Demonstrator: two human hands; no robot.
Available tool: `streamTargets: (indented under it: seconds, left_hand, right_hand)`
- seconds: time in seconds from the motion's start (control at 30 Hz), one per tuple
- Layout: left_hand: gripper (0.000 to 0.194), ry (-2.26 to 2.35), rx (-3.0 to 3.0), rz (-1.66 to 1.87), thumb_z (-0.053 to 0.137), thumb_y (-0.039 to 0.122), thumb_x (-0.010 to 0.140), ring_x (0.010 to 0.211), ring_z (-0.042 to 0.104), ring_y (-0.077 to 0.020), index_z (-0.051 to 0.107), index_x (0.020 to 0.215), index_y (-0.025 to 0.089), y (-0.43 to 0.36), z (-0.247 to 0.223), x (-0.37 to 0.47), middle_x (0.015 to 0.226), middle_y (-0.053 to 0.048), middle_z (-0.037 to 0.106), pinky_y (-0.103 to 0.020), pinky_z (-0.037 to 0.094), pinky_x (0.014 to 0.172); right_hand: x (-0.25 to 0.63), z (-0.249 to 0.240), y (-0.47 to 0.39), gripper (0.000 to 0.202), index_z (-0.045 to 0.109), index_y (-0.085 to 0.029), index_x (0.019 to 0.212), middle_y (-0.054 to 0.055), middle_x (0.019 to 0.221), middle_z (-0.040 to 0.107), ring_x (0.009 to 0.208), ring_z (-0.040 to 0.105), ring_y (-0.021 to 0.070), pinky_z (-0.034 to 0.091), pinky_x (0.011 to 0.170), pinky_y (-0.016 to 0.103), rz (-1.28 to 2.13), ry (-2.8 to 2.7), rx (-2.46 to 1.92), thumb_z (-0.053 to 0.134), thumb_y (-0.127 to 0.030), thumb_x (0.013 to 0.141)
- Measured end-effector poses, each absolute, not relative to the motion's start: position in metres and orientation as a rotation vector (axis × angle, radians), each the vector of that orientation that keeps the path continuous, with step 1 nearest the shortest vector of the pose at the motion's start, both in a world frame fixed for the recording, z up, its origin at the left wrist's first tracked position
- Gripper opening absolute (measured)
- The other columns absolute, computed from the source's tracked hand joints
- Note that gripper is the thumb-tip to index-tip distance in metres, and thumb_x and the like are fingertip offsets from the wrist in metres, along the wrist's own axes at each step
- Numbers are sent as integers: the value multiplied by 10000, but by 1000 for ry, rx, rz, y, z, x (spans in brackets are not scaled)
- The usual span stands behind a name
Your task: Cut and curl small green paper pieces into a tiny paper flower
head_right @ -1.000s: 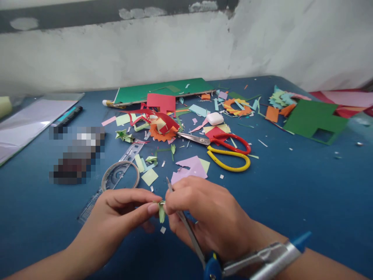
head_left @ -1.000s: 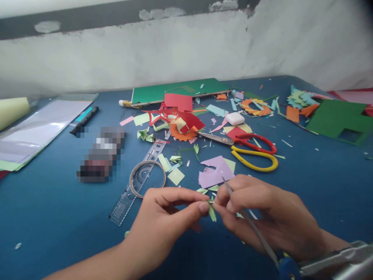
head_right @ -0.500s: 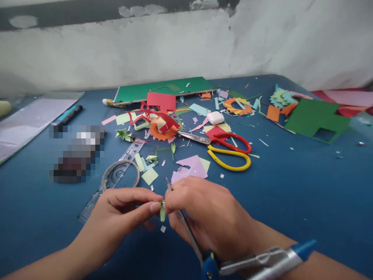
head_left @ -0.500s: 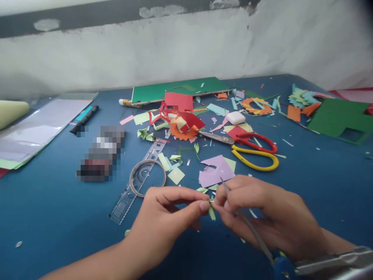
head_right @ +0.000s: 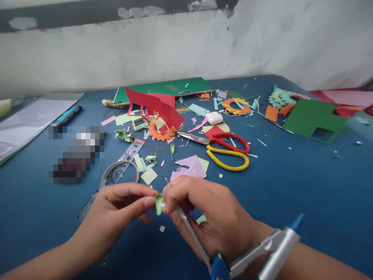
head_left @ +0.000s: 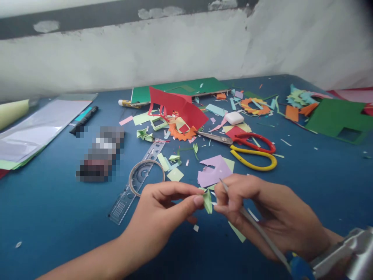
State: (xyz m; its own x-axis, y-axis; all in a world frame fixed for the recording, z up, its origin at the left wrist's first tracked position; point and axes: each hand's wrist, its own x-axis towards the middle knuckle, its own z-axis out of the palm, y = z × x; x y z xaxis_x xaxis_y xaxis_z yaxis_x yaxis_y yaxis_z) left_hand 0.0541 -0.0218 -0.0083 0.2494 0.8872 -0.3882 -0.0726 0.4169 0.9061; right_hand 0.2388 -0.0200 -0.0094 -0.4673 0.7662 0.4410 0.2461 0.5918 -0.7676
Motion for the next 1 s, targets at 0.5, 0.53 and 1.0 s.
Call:
streamTargets:
  seconds: [0.5, 0.53, 1.0]
  left_hand:
    - [89, 988, 692, 697, 800, 184, 645, 564, 588, -75, 738, 708, 174, -21, -13, 52, 612, 27, 659, -134, 543, 477]
    - [91, 994, 698, 688, 799, 176, 645, 572, 597, -78, 738, 714, 176, -21, -13, 52, 619, 25, 667, -135, 543, 482]
    - [123, 1136, 1814, 848, 656, 102, 739, 691, 721, -168, 738, 803, 167, -30, -14, 51, 783, -54, 773, -210, 575, 676]
  right_hand:
    - [276, -35, 31, 75, 576, -201, 744, 27, 708, 660, 616, 615, 167, 433, 530, 269, 214, -2343, -1459, 532, -175, 799]
    - [279, -35, 32, 78, 582, -196, 739, 37, 718, 663, 625, 619, 183, 418, 516, 277, 181, -2344, -1526, 532, -182, 798]
    - [256, -4, -3, 269, 662, -206, 886, 25, 853, 710, 754, 656, 167, 479, 614, 259, 736, -2245, -1384, 421, -322, 912]
